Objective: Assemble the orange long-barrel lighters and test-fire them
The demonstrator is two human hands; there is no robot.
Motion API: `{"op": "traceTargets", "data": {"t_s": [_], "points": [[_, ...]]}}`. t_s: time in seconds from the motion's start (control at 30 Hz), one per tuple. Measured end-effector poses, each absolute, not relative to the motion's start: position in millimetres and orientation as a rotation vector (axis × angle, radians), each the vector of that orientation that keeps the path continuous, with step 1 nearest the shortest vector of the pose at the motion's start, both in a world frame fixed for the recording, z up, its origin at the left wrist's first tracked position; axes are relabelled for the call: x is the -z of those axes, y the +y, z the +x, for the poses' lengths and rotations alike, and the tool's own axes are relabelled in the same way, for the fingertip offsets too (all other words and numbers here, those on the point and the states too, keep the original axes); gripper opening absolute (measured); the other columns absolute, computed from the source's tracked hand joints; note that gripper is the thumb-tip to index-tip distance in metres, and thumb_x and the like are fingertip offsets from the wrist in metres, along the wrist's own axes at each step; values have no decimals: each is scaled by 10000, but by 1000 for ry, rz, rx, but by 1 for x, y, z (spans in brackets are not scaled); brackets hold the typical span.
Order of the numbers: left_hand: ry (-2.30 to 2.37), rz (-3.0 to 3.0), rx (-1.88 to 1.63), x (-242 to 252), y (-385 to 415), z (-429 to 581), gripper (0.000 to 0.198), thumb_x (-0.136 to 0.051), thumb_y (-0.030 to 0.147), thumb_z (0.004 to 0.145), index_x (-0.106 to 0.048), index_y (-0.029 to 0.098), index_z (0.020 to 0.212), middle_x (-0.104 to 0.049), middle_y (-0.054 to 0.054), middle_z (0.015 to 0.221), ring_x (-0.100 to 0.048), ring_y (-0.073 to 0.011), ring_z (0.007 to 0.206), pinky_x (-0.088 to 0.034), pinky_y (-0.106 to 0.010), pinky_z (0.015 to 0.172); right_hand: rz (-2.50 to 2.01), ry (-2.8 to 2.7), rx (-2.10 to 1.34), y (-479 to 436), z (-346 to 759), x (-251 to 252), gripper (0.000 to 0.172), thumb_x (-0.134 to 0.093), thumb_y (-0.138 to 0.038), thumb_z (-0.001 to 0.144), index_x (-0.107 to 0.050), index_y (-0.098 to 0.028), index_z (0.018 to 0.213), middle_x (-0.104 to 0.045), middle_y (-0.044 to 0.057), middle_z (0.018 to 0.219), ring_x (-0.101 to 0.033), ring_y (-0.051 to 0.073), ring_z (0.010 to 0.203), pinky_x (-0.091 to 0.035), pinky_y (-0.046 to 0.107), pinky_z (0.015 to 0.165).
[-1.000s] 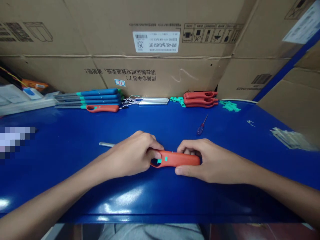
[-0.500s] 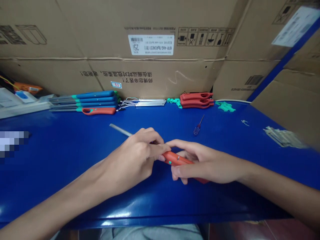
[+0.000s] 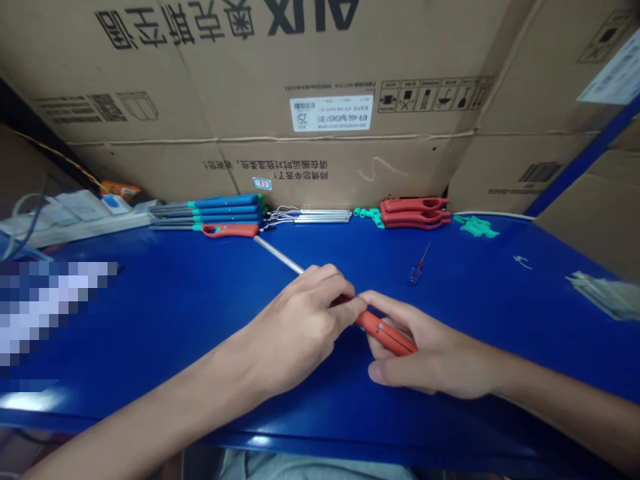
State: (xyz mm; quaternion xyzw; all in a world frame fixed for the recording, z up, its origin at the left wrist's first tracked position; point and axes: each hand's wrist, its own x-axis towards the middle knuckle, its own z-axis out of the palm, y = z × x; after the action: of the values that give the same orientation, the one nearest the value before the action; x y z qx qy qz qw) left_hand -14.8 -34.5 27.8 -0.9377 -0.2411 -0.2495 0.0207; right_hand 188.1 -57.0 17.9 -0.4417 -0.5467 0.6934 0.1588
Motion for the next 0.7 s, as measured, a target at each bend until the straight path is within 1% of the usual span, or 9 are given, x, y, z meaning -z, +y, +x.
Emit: {"op": "traceTargets", "data": {"t_s": [0.07,0.17,0.23,0.3,0.43,0.6,0.7], "points": [[-745,-2917,768,-29,-35,-14,327,-367,50,935,-685,119,905,-658,-86,908,-540,-174,822,-449,-316,696,-1304,-1563,-1954,-58,185,-17,825,-654,-143,765,-202,-180,1454,-415,-147,520,-317,31,401,-280,112,358],[-758,-2934,747,-30,-37,-14,336,-365,61,942,-694,112,903,-657,-92,909,-542,-180,823,-451,-323,694,-1330,-1558,-1954,-58,181,-15,626,-611,-167,791,-326,-172,1349,-336,-171,436,-276,42,355,-235,117,321],[-781,-2942,727,-30,-38,-14,329,-375,56,936,-698,112,899,-652,-92,907,-541,-183,825,-451,-323,691,-1301,-1552,-1967,-58,180,-13,516,-602,-193,799,-385,-182,1266,-318,-174,414,-274,46,338,-232,120,312],[-789,-2949,709,-30,-39,-15,321,-384,44,925,-695,114,888,-645,-90,900,-539,-182,825,-452,-321,690,-1264,-1554,-1980,-57,180,-12,472,-608,-210,797,-409,-192,1225,-323,-171,409,-286,47,330,-241,122,315],[-790,-2942,679,-31,-38,-15,313,-394,26,906,-693,119,893,-634,-88,897,-539,-180,826,-453,-319,698,-1242,-1553,-1983,-56,181,-10,489,-620,-231,791,-421,-207,1237,-327,-165,402,-296,52,336,-250,121,324],[-809,-2940,679,-32,-39,-17,327,-412,-3,877,-700,125,965,-638,-81,921,-539,-177,844,-450,-311,709,-1221,-1537,-2027,-55,183,-11,581,-627,-221,787,-381,-214,1313,-338,-161,423,-295,47,345,-263,120,333],[-794,-2951,680,-33,-40,-17,319,-397,4,885,-692,118,923,-639,-85,910,-536,-182,833,-449,-322,706,-1268,-1532,-2032,-56,184,-10,602,-601,-204,795,-360,-208,1347,-343,-157,404,-294,51,347,-259,120,341]]}}
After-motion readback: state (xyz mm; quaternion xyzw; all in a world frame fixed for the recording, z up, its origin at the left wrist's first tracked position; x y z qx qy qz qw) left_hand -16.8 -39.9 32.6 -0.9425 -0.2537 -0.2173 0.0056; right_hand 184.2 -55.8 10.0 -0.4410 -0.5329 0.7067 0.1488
